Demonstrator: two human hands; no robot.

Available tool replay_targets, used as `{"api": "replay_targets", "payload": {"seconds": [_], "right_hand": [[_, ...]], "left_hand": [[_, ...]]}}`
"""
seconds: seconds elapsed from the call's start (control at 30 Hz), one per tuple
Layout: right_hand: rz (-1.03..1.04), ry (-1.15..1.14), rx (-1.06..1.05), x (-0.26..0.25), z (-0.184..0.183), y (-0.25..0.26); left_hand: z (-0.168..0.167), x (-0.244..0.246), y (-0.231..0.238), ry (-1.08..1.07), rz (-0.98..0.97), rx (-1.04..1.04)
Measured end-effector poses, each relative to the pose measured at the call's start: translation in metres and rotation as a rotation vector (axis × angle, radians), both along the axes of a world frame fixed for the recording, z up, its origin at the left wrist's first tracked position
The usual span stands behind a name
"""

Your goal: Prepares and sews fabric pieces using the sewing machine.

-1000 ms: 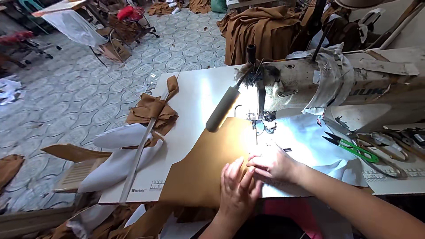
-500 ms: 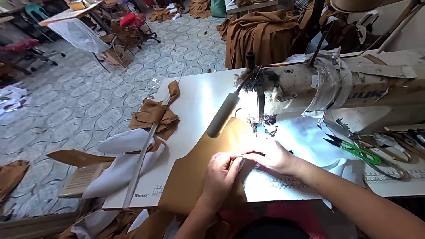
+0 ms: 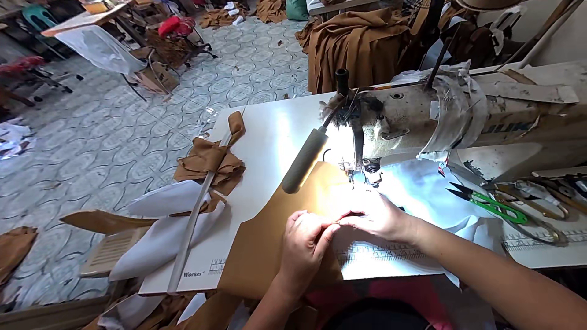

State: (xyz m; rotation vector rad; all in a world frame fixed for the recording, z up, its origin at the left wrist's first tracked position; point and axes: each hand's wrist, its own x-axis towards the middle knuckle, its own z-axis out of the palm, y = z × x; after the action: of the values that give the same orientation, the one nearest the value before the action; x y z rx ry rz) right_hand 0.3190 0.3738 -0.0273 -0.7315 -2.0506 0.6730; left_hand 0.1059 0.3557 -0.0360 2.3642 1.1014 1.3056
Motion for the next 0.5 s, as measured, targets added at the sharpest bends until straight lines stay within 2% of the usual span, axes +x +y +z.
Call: {"api": "replay_targets", "payload": {"seconds": [0.1, 0.23, 0.3, 0.4, 0.5], "right_hand": [[-0.065, -0.061, 0.074, 0.002, 0.002, -0.006], [-0.302, -0.303, 0.446, 0.004, -0.001, -0.023], [-0.367, -0.402, 0.553, 0.005, -0.003, -0.034], [-0.417, -0.492, 0.596, 0.003, -0.016, -0.052], [-0.420, -0.512, 0.533, 0.000, -0.031, -0.062]], "left_hand": [[0.000, 0.000, -0.001, 0.048, -0.013, 0.057], [-0.002, 0.002, 0.000, 0.127, -0.085, 0.129], [-0.003, 0.006, 0.004, 0.099, -0.157, 0.078], [-0.006, 0.016, 0.021, 0.067, -0.225, -0.066], [-0.013, 0.020, 0.045, 0.266, -0.271, -0.181]]}}
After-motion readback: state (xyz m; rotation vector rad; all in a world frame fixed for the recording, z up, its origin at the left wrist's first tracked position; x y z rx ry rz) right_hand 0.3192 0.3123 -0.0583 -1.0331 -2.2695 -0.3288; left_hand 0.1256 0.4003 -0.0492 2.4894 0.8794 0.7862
